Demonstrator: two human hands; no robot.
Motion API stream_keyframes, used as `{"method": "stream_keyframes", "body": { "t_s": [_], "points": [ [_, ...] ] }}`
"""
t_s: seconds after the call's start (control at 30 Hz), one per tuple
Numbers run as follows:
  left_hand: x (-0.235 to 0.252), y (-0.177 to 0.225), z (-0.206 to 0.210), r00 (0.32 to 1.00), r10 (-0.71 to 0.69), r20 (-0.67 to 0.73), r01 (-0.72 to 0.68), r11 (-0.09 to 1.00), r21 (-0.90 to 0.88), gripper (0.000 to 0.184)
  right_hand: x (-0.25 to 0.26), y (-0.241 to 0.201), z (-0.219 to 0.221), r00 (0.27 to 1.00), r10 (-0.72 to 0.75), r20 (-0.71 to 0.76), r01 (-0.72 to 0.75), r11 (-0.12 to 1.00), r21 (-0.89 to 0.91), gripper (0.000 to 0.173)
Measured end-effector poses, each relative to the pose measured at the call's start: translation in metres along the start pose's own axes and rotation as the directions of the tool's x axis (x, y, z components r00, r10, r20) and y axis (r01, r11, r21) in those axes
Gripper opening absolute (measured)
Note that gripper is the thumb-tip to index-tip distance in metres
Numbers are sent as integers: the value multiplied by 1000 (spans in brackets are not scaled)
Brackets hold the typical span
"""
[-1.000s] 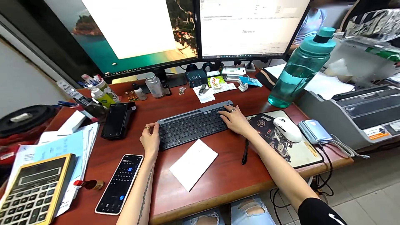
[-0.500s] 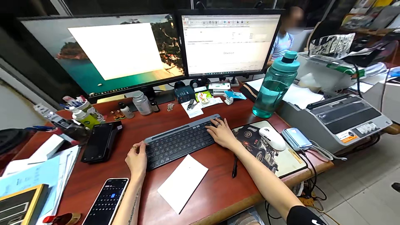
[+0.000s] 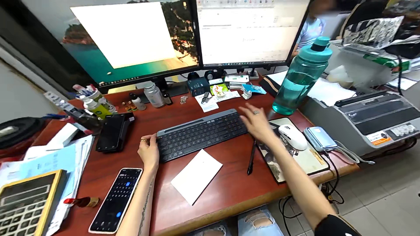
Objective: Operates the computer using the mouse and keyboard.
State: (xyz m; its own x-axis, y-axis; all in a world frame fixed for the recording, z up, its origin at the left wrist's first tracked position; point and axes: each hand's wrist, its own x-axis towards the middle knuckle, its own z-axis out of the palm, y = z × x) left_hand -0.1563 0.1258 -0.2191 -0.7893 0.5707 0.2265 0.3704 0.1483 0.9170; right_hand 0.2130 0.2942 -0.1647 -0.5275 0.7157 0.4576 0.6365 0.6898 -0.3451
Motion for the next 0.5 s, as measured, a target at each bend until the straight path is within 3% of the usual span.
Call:
{"method": "stream_keyframes", "body": {
  "t_s": [0.2,0.33,0.5],
  "points": [
    [0,0,2,999,-39,2,39,997,-61,30,-76,47,-66,996,80,-26,-84,983,-166,42],
    [-10,12,0,1000,2,16,-4,991,135,30,-118,82,-67,994,97,-47,-106,963,-248,50],
    [-13,11,2,993,114,39,-120,969,214,31,-138,95,-60,990,120,-75,-136,957,-258,53]
  ]
}}
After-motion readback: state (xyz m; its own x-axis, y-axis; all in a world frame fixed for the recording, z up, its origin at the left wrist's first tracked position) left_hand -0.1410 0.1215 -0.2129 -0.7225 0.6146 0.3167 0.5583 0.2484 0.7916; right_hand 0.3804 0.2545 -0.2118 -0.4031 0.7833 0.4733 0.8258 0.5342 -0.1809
